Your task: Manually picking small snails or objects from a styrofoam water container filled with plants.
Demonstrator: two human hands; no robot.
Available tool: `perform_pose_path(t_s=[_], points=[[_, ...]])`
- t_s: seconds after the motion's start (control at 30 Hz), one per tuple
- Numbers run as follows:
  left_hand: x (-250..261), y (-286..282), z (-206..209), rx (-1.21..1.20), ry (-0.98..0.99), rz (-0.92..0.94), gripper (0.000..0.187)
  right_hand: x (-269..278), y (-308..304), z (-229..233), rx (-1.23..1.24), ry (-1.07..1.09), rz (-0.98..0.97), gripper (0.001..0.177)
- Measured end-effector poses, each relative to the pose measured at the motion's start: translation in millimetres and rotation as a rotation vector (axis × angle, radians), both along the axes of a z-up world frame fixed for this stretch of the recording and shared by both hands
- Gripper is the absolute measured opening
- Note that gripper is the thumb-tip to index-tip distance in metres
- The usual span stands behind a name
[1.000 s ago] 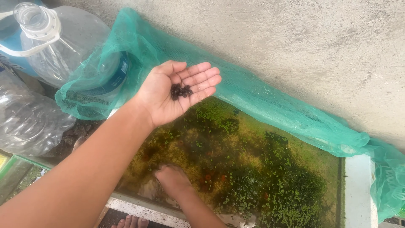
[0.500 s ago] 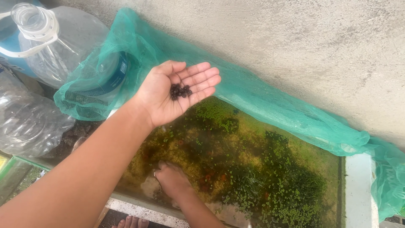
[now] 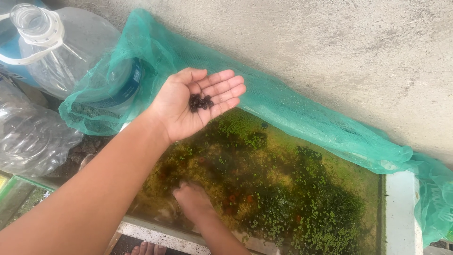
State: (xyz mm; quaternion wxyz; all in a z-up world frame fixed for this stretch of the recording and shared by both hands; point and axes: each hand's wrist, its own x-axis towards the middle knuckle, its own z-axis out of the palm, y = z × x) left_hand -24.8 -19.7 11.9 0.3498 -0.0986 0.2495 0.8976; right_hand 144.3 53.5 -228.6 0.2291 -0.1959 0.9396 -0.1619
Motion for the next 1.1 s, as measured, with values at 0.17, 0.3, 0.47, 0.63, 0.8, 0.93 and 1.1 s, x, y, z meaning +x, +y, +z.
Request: perform_pose_path(t_s=[0.17,0.3,0.47,0.63,0.8,0.93,1.1], points=[[1,0,0,-0.003,-0.008,0.003,0.051,-1,-2,0,0.031,-0.008,0.006,0.018],[0,1,2,-0.005,-0.001,0.001,0.051,-5,-2,10,-0.087,-0.082,-0.157,0.020],[5,4,16,-0.037,0.002,0.027,0.051,-17,10,55,-0.396,-0.413,-0.571,0.019],[4,5,15,-0.052,0.030,0.037,0.053,-30,44,106,-1.597,-0.665,-1.362,0.014],[1,6,12,0.017,0.002,0.046,0.052,-33,71,147,-2.209,-0.517,-1.105,0.016],[1,8,11,0.027,-0.016,0.043,0.050,-27,84,178,-2.430,-0.445,-0.869,0.019],[1,11,11,0.032,-0.024,0.052,0.051,-20,93,195,-2.460,-0.403,-0.679,0.029]])
